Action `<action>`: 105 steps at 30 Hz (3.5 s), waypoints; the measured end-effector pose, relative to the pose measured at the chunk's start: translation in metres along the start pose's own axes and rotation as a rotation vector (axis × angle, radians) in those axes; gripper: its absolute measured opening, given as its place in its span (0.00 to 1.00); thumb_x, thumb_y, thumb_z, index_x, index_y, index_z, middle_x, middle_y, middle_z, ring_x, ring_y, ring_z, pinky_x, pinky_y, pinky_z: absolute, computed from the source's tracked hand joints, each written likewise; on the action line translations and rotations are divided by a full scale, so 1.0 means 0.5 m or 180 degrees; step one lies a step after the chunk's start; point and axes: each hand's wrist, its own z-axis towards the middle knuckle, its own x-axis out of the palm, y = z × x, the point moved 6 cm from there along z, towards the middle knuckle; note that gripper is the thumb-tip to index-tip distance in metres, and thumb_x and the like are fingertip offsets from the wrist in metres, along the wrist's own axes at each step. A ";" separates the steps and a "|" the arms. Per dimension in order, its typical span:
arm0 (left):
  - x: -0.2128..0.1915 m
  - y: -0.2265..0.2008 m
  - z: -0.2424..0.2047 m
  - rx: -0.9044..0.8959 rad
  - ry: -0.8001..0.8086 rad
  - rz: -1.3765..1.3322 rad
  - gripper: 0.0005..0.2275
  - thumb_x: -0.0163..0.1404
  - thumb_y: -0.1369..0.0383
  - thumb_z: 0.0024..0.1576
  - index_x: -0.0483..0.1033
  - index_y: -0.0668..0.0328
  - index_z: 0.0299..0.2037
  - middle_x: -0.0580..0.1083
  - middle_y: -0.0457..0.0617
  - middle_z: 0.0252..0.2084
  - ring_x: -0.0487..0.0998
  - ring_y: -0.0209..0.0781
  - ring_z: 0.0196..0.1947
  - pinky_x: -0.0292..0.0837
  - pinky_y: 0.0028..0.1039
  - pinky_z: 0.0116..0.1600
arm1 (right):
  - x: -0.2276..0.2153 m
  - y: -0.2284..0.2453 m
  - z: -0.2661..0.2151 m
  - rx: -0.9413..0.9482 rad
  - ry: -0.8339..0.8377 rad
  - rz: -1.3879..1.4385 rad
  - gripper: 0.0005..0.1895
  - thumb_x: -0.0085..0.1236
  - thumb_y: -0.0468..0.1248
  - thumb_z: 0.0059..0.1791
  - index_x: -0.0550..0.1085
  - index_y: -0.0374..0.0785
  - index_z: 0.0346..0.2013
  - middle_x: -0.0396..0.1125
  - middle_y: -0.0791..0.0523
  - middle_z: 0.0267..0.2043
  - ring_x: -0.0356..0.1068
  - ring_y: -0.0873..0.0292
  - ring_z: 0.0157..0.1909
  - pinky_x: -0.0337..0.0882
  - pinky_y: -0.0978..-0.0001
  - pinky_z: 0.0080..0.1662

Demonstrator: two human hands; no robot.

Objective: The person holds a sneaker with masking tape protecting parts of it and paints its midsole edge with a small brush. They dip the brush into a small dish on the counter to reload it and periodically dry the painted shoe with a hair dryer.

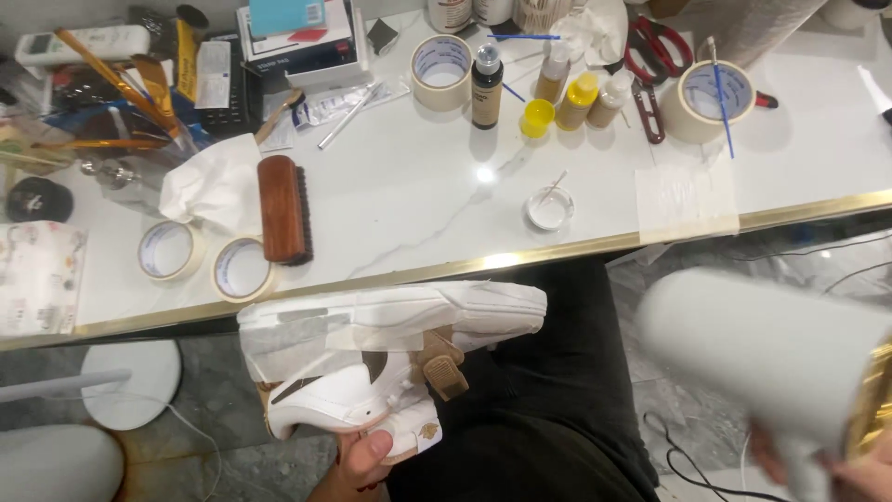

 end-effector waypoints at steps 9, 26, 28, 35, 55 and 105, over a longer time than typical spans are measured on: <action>0.009 -0.030 -0.031 0.0503 0.0335 0.2385 0.29 0.53 0.58 0.53 0.68 0.75 0.59 0.71 0.63 0.55 0.75 0.52 0.54 0.75 0.41 0.56 | 0.163 -0.247 -0.087 0.0370 -0.0062 0.0868 0.35 0.63 0.27 0.38 0.61 0.27 0.58 0.66 0.51 0.44 0.68 0.58 0.41 0.70 0.62 0.41; 0.146 -0.163 -0.047 0.2410 0.0242 0.2893 0.37 0.48 0.61 0.57 0.48 0.71 0.75 0.51 0.67 0.77 0.52 0.60 0.79 0.51 0.48 0.82 | 0.415 -0.068 0.012 0.0237 0.2106 0.1482 0.15 0.59 0.31 0.50 0.76 0.21 0.47 0.73 0.43 0.36 0.74 0.52 0.32 0.78 0.58 0.33; 0.141 -0.164 -0.050 0.2417 0.0258 0.2866 0.38 0.48 0.62 0.57 0.46 0.69 0.76 0.50 0.66 0.78 0.51 0.59 0.80 0.50 0.48 0.83 | 0.413 -0.061 0.006 0.0265 0.2168 0.1572 0.19 0.63 0.30 0.49 0.76 0.19 0.50 0.73 0.41 0.39 0.76 0.50 0.33 0.79 0.56 0.34; 0.126 -0.176 -0.056 0.2479 -0.0018 0.3497 0.26 0.48 0.64 0.59 0.65 0.71 0.66 0.63 0.64 0.70 0.66 0.58 0.70 0.65 0.43 0.73 | 0.420 -0.081 0.016 0.1089 0.1947 0.0090 0.38 0.64 0.31 0.39 0.64 0.28 0.63 0.71 0.43 0.54 0.72 0.47 0.55 0.71 0.51 0.55; 0.035 -0.106 -0.029 -0.0630 0.0053 0.3008 0.17 0.47 0.61 0.54 0.83 0.64 0.44 0.77 0.52 0.23 0.74 0.44 0.27 0.78 0.28 0.33 | 0.433 -0.045 0.070 -0.1195 0.2081 -0.0428 0.05 0.49 0.32 0.43 0.73 0.36 0.26 0.71 0.58 0.23 0.68 0.63 0.22 0.66 0.67 0.27; 0.202 -0.379 0.211 -0.1007 0.1199 0.3144 0.15 0.52 0.61 0.53 0.77 0.71 0.32 0.77 0.57 0.36 0.79 0.42 0.38 0.74 0.30 0.42 | 0.540 0.205 0.120 -0.2242 0.2263 -0.1516 0.30 0.64 0.41 0.39 0.70 0.37 0.54 0.71 0.58 0.31 0.74 0.62 0.28 0.73 0.70 0.29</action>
